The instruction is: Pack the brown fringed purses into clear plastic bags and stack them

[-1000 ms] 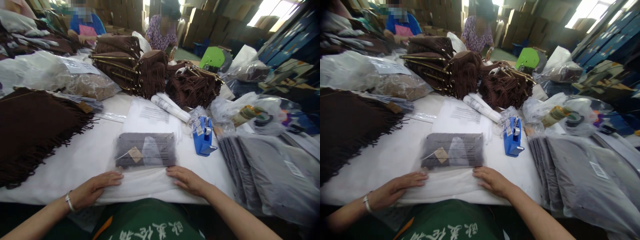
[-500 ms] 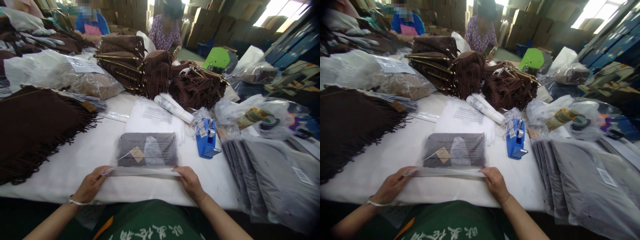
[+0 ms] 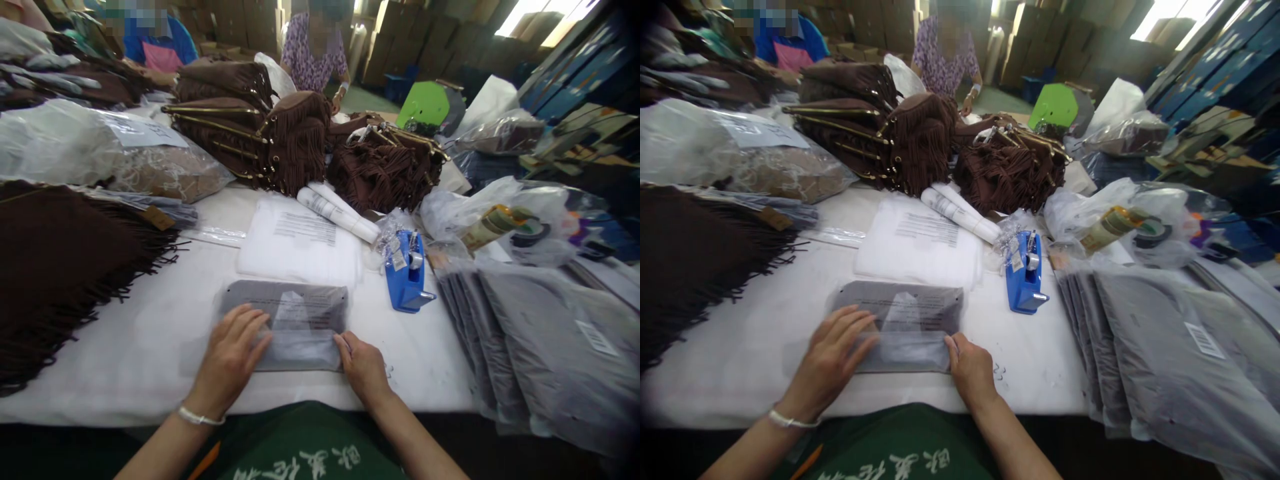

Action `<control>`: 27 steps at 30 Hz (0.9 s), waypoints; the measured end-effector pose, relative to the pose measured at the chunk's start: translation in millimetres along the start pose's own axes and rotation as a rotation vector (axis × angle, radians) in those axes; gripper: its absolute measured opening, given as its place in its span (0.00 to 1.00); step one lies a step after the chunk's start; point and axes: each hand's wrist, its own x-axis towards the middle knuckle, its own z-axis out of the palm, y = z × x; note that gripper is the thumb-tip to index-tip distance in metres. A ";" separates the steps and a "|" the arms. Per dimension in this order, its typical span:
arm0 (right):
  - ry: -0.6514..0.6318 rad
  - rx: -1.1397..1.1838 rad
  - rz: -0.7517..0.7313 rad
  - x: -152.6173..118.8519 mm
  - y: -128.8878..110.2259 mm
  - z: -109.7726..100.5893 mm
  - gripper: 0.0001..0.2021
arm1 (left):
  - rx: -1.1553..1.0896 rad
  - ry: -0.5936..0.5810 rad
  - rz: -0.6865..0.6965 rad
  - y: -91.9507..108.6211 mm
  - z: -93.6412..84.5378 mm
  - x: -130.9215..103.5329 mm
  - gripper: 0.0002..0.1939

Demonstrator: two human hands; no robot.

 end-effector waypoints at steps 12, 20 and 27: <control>0.436 0.510 0.293 16.9 68.2 -51.8 0.19 | -0.103 0.062 0.161 -0.4 53.8 17.8 0.16; 0.672 0.568 0.318 69.5 120.2 -113.2 0.22 | -0.096 0.060 0.161 -3.5 61.5 16.1 0.17; 0.771 0.530 0.319 38.3 114.2 -85.8 0.15 | -0.083 0.063 0.152 -2.7 60.2 15.5 0.17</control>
